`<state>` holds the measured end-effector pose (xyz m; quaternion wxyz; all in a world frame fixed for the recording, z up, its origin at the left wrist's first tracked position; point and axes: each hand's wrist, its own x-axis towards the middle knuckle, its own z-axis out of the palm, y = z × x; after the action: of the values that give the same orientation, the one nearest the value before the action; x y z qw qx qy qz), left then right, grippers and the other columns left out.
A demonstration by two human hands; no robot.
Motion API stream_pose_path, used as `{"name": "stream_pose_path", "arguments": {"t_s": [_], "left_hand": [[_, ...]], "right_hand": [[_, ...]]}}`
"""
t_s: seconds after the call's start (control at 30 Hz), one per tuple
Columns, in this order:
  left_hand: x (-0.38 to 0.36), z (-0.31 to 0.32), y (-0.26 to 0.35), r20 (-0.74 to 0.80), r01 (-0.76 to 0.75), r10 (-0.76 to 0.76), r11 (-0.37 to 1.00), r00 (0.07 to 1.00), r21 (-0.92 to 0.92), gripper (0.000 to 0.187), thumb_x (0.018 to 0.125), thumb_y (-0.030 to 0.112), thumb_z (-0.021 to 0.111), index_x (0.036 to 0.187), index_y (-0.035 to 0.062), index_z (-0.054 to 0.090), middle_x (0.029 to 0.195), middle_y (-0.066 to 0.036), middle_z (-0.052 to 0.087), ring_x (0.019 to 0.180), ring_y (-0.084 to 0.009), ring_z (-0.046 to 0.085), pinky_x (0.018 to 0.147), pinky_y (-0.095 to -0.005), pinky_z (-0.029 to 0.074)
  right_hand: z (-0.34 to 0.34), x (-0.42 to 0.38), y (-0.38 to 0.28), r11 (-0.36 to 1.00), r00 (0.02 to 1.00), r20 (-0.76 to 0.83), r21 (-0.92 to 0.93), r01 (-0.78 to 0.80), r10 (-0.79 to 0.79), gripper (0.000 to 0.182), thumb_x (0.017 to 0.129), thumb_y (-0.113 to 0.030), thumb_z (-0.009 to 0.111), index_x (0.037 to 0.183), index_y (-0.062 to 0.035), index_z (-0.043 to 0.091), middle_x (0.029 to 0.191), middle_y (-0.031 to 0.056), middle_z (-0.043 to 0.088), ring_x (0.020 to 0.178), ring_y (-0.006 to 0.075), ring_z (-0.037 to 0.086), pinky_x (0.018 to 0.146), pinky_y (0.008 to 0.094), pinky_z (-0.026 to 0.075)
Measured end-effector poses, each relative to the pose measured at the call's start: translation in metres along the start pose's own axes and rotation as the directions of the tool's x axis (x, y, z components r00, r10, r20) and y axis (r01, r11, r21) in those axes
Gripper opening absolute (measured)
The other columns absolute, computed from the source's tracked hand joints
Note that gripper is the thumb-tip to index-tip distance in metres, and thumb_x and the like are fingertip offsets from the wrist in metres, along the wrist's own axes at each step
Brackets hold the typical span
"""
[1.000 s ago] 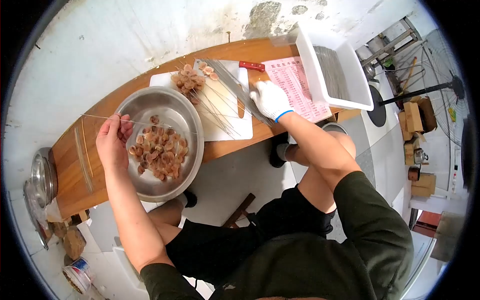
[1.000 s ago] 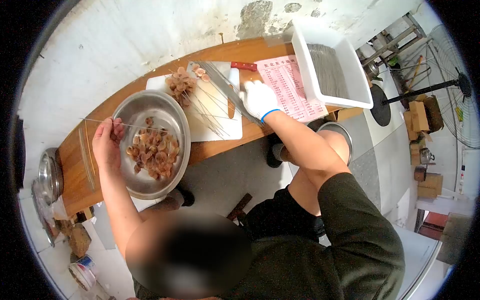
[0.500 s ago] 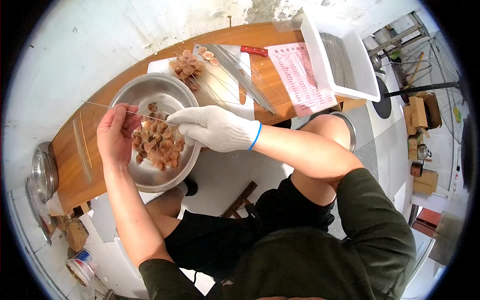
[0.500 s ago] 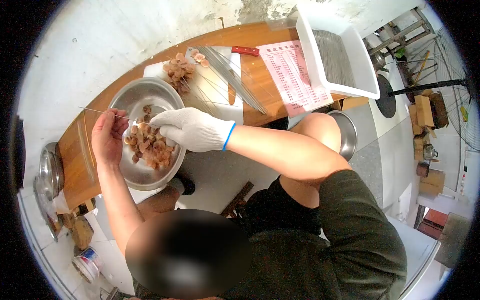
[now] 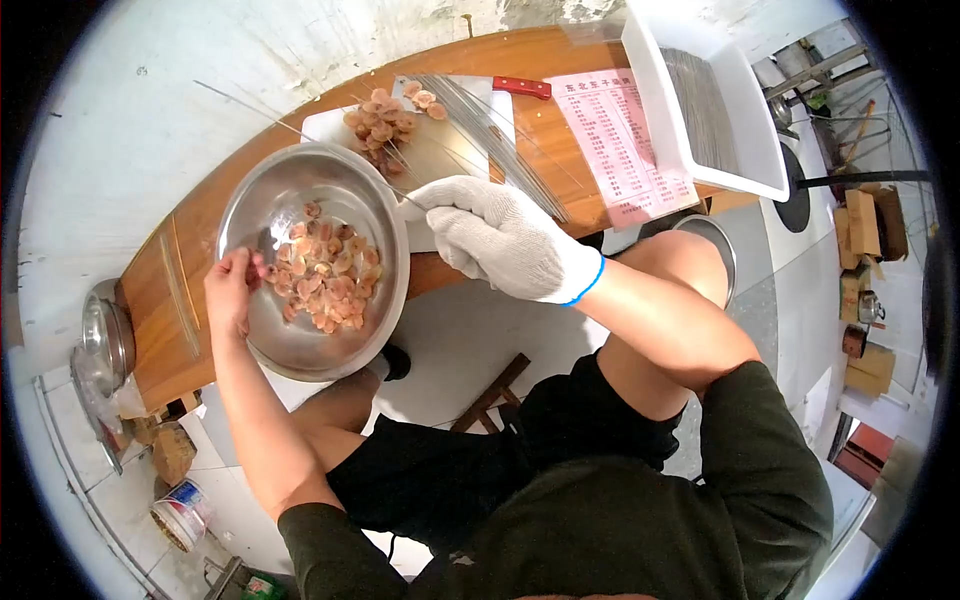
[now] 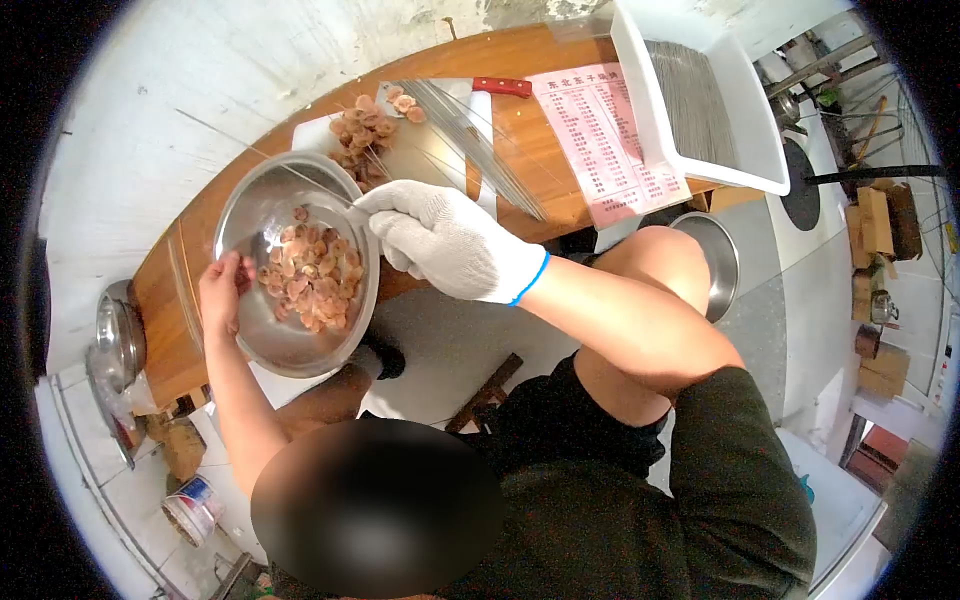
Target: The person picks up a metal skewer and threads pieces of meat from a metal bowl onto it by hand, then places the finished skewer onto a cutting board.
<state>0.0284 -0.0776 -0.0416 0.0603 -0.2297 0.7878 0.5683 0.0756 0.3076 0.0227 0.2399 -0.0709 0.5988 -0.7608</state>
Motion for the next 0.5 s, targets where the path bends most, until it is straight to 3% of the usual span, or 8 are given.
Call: {"name": "stream_pose_path", "arguments": {"t_s": [0.1,0.17,0.2,0.27,0.3,0.4,0.43,0.5], "left_hand": [[0.006,-0.002,-0.032,0.079,-0.038,0.014,0.947,0.997,0.318,0.026,0.093,0.022,0.059,0.086,-0.0018,0.067,0.071,-0.003,0.064,0.061,-0.0095,0.057,0.056,-0.025,0.045],[0.002,0.014,-0.04,0.14,-0.114,0.036,0.79,0.989,0.602,0.028,0.088,0.023,0.065,0.09,-0.0046,0.069,0.068,-0.006,0.064,0.059,-0.0094,0.057,0.055,-0.0263,0.046],[-0.015,0.031,-0.026,0.124,-0.076,-0.009,0.746,0.992,0.662,0.028,0.086,0.024,0.066,0.094,-0.0031,0.069,0.075,-0.011,0.068,0.065,-0.0165,0.063,0.062,-0.0313,0.05],[-0.007,0.038,-0.063,0.193,-0.333,0.286,0.607,0.939,0.722,0.029,0.083,0.024,0.067,0.097,-0.0014,0.069,0.083,-0.016,0.07,0.073,-0.0279,0.066,0.07,-0.0374,0.052],[-0.017,0.05,-0.05,0.139,-0.199,0.144,0.642,0.98,0.74,0.031,0.081,0.024,0.069,0.1,-0.0008,0.068,0.096,-0.019,0.069,0.087,-0.0355,0.065,0.081,-0.0405,0.051],[-0.023,0.054,-0.044,0.171,-0.201,0.107,0.59,0.979,0.782,0.032,0.08,0.024,0.07,0.098,-0.0019,0.067,0.099,-0.02,0.066,0.092,-0.0348,0.063,0.083,-0.0392,0.05],[-0.027,0.054,-0.045,0.173,-0.203,0.108,0.614,0.979,0.763,0.03,0.079,0.021,0.07,0.098,-0.0021,0.067,0.107,-0.021,0.063,0.098,-0.036,0.061,0.086,-0.0401,0.048],[-0.029,0.05,-0.054,0.234,-0.275,0.146,0.562,0.961,0.78,0.029,0.078,0.018,0.07,0.099,-0.0025,0.066,0.109,-0.021,0.062,0.098,-0.0374,0.06,0.085,-0.0411,0.048]], "right_hand": [[-0.008,-0.005,-0.003,0.997,0.999,-0.038,-0.069,-0.028,0.026,0.026,0.099,-0.016,0.047,0.116,0.0009,0.059,0.078,0.0022,0.058,0.064,0.0072,0.05,0.059,0.0221,0.045],[-0.015,-0.005,0.003,0.997,0.998,-0.062,-0.072,-0.036,0.032,0.024,0.098,-0.015,0.047,0.112,0.0011,0.059,0.079,0.0036,0.059,0.067,0.0087,0.053,0.063,0.0238,0.047],[-0.018,-0.006,0.004,0.994,0.997,-0.071,-0.111,-0.02,0.012,0.024,0.098,-0.015,0.048,0.112,0.0012,0.059,0.08,0.0043,0.06,0.068,0.0095,0.054,0.065,0.0247,0.048],[-0.021,-0.008,0.004,0.984,0.996,-0.086,-0.18,0.009,-0.024,0.025,0.097,-0.015,0.048,0.112,0.0014,0.059,0.082,0.0057,0.061,0.071,0.0112,0.056,0.068,0.0265,0.049],[-0.021,-0.009,0.004,0.981,0.996,-0.088,-0.193,0.004,-0.022,0.025,0.097,-0.015,0.048,0.112,0.0014,0.059,0.082,0.0063,0.062,0.071,0.0118,0.057,0.069,0.0272,0.049],[-0.023,-0.017,0.005,0.971,0.994,-0.104,-0.241,-0.001,-0.025,0.025,0.097,-0.015,0.049,0.112,0.0014,0.059,0.084,0.0076,0.063,0.074,0.0133,0.059,0.072,0.0289,0.05],[-0.025,-0.019,0.006,0.965,0.994,-0.106,-0.264,0.007,-0.036,0.025,0.097,-0.016,0.049,0.112,0.0013,0.059,0.084,0.0079,0.063,0.074,0.0134,0.059,0.072,0.029,0.05],[-0.028,-0.023,0.008,0.955,0.992,-0.105,-0.294,0.03,-0.064,0.025,0.097,-0.016,0.049,0.111,0.001,0.06,0.085,0.0085,0.063,0.075,0.0136,0.06,0.072,0.0294,0.05]]}}
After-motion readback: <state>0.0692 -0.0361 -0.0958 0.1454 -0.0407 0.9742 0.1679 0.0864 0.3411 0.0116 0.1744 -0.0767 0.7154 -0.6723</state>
